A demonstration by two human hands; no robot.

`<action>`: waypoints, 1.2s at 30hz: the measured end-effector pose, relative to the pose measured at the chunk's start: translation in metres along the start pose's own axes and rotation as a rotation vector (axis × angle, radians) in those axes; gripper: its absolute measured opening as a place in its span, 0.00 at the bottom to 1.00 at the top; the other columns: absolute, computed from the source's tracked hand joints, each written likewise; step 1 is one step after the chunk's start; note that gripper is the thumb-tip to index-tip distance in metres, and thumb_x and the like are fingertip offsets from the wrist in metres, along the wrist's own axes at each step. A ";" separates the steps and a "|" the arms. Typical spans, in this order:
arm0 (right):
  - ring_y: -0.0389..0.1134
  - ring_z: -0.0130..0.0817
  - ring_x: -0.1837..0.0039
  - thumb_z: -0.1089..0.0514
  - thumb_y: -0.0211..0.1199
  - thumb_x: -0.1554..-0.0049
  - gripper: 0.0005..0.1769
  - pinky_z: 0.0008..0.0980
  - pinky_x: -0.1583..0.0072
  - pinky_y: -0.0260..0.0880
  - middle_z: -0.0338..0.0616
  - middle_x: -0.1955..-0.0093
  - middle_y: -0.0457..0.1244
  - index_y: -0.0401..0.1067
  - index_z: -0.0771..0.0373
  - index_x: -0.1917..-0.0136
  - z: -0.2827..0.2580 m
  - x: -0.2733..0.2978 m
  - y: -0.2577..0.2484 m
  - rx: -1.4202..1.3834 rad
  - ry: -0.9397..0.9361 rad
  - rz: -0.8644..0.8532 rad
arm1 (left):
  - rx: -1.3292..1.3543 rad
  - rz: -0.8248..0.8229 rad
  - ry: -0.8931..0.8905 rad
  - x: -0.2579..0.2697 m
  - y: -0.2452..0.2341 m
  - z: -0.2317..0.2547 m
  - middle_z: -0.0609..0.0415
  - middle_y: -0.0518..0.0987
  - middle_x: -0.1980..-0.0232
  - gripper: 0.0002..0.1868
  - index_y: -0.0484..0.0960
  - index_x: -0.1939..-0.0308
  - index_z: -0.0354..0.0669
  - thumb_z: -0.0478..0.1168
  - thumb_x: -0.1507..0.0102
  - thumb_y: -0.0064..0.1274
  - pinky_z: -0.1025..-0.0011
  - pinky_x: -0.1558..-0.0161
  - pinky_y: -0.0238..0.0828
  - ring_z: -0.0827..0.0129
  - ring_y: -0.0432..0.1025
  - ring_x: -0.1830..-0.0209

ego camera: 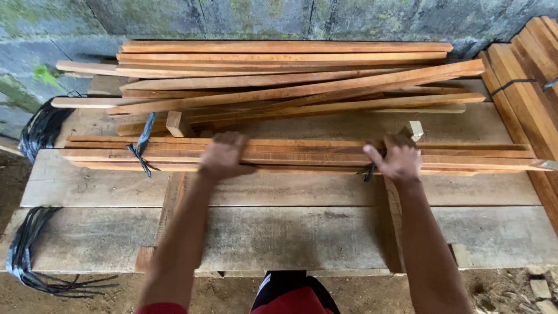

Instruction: Tying bundles of long wooden stakes with black plastic strips on a workbench.

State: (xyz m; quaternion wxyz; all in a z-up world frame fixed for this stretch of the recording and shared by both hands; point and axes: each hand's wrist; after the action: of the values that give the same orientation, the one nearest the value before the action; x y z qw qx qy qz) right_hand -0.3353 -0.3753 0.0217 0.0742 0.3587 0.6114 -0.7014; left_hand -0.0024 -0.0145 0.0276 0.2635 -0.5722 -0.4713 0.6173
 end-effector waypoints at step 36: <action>0.70 0.48 0.36 0.26 0.76 0.63 0.52 0.49 0.38 0.71 0.44 0.40 0.66 0.65 0.51 0.34 -0.088 -0.064 -0.019 -0.003 -0.215 -0.639 | -0.030 -0.191 -0.011 -0.027 0.027 0.031 0.54 0.72 0.34 0.64 0.70 0.34 0.53 0.67 0.72 0.75 0.52 0.40 0.72 0.58 0.66 0.30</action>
State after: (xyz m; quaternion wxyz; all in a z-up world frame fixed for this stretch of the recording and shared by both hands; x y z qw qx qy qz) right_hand -0.2623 -0.3125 0.0756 -0.0851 0.0726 0.6825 -0.7222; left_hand -0.0210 -0.0577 0.0128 0.3100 -0.5254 -0.5343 0.5851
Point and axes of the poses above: each hand's wrist, its own x-axis away from the middle knuckle, its own y-axis out of the palm, z = x × y
